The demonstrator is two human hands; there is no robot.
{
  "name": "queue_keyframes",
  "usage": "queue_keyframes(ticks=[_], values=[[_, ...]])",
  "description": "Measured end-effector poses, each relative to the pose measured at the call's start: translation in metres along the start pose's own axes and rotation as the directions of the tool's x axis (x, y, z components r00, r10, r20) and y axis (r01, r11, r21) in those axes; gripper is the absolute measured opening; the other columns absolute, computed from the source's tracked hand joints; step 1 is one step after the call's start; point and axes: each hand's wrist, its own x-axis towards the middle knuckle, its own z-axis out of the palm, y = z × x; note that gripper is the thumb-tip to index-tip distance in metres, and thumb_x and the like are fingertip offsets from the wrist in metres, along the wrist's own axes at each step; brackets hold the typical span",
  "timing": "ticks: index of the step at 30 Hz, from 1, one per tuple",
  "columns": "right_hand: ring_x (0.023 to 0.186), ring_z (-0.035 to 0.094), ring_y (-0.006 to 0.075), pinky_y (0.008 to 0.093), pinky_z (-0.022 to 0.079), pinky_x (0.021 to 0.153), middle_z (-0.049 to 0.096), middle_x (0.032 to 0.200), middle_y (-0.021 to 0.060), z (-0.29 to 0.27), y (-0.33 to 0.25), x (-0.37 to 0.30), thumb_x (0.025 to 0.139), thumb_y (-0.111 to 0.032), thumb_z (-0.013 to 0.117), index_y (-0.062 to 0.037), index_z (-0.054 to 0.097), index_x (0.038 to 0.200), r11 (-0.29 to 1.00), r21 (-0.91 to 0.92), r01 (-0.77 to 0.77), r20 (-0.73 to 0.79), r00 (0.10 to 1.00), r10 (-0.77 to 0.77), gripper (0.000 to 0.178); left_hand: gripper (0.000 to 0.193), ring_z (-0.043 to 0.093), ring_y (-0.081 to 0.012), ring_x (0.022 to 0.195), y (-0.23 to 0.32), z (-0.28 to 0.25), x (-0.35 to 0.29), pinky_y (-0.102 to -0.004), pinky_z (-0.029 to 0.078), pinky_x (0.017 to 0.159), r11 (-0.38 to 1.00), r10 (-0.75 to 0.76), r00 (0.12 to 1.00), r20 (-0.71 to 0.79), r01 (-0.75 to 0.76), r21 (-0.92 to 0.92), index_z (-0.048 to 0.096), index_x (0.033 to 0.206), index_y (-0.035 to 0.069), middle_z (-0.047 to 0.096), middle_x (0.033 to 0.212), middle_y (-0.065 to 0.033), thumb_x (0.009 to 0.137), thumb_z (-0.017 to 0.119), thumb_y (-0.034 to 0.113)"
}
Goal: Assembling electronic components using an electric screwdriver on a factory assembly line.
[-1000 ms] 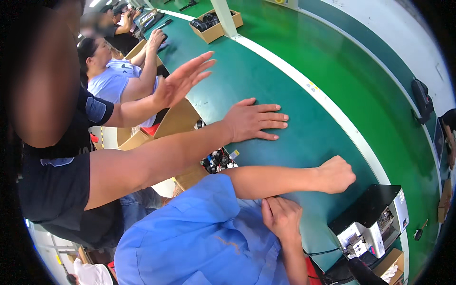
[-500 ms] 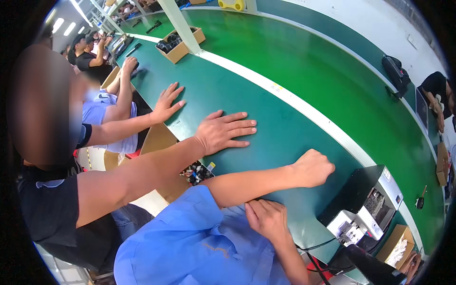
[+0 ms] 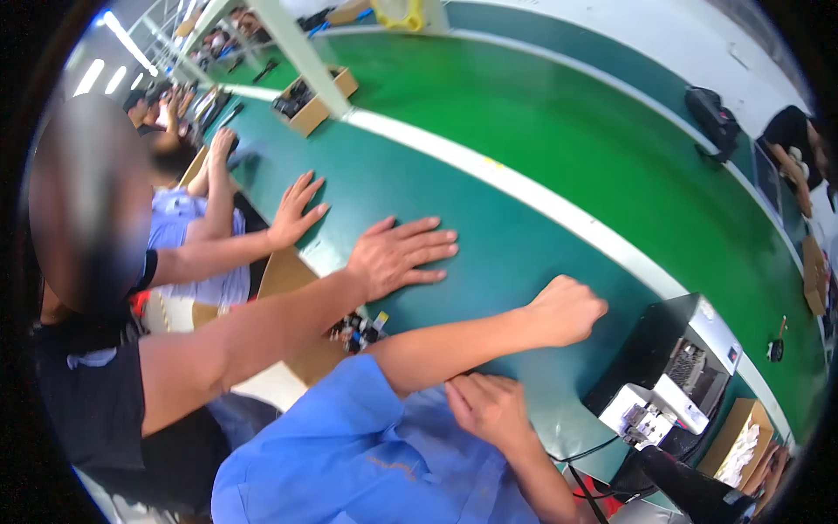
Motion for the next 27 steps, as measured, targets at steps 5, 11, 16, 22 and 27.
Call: queue_keyframes(ticks=[5,11,16,22,27], values=[[0.055,0.064,0.022,0.0336,0.052,0.054,0.064,0.065,0.0061,0.004,0.003,-0.003,0.077,-0.008,0.071,-0.0059,0.066,0.079,1.0,0.03,-0.005,0.022,1.0,0.004,0.006,0.006,0.065,-0.0367,0.064,-0.004,0.001,-0.006,-0.0468,0.051,0.059,0.998,-0.052,0.999,0.001,0.052,-0.029,0.064,0.066,0.005,0.063,0.063,-0.0195,0.066,0.06,0.009],[0.051,0.061,0.0236,0.035,0.048,0.05,0.06,0.061,0.0069,-0.001,0.002,-0.001,0.075,-0.005,0.071,-0.0063,0.064,0.076,1.0,-0.012,-0.021,0.005,1.0,0.021,0.007,0.019,0.056,-0.0233,0.052,-0.001,-0.027,0.012,-0.0337,0.044,0.05,0.801,-0.234,0.801,-0.551,-0.162,-0.576,0.055,0.067,0.003,0.058,0.061,-0.0119,0.073,0.044,-0.011],[0.05,0.06,0.024,0.0353,0.047,0.049,0.059,0.06,0.0074,0.002,0.009,-0.001,0.075,-0.004,0.071,-0.0054,0.064,0.077,1.0,0.026,0.005,0.032,0.999,-0.006,0.008,0.023,0.058,-0.0142,0.074,0.02,-0.11,0.022,-0.0265,0.045,0.063,0.456,-0.321,0.521,-0.791,-0.647,-0.611,0.053,0.108,0.0,0.064,0.095,-0.0126,0.086,0.046,0.0],[0.061,0.065,0.0292,0.0401,0.052,0.056,0.066,0.072,0.01,-0.002,0.009,0.01,0.066,-0.007,0.073,-0.0052,0.069,0.082,0.993,0.075,0.087,0.005,0.996,-0.088,0.016,0.072,0.05,-0.0183,0.11,0.082,-0.182,-0.004,-0.0298,0.041,0.086,0.15,-0.39,0.235,-0.89,-0.938,-0.314,0.019,0.151,0.001,0.044,0.14,-0.0145,0.087,0.052,0.008],[0.067,0.066,0.0306,0.0429,0.052,0.06,0.071,0.094,0.0198,0.03,0.05,-0.052,0.077,-0.031,0.073,-0.0041,0.065,0.123,0.994,0.027,0.108,0.162,0.981,-0.111,0.054,0.068,0.042,-0.0291,0.118,0.111,-0.18,-0.009,-0.0398,0.036,0.092,0.514,-0.271,0.186,-0.944,-0.802,-0.306,0.023,0.149,0.001,0.037,0.143,-0.0201,0.088,0.049,0.011]])
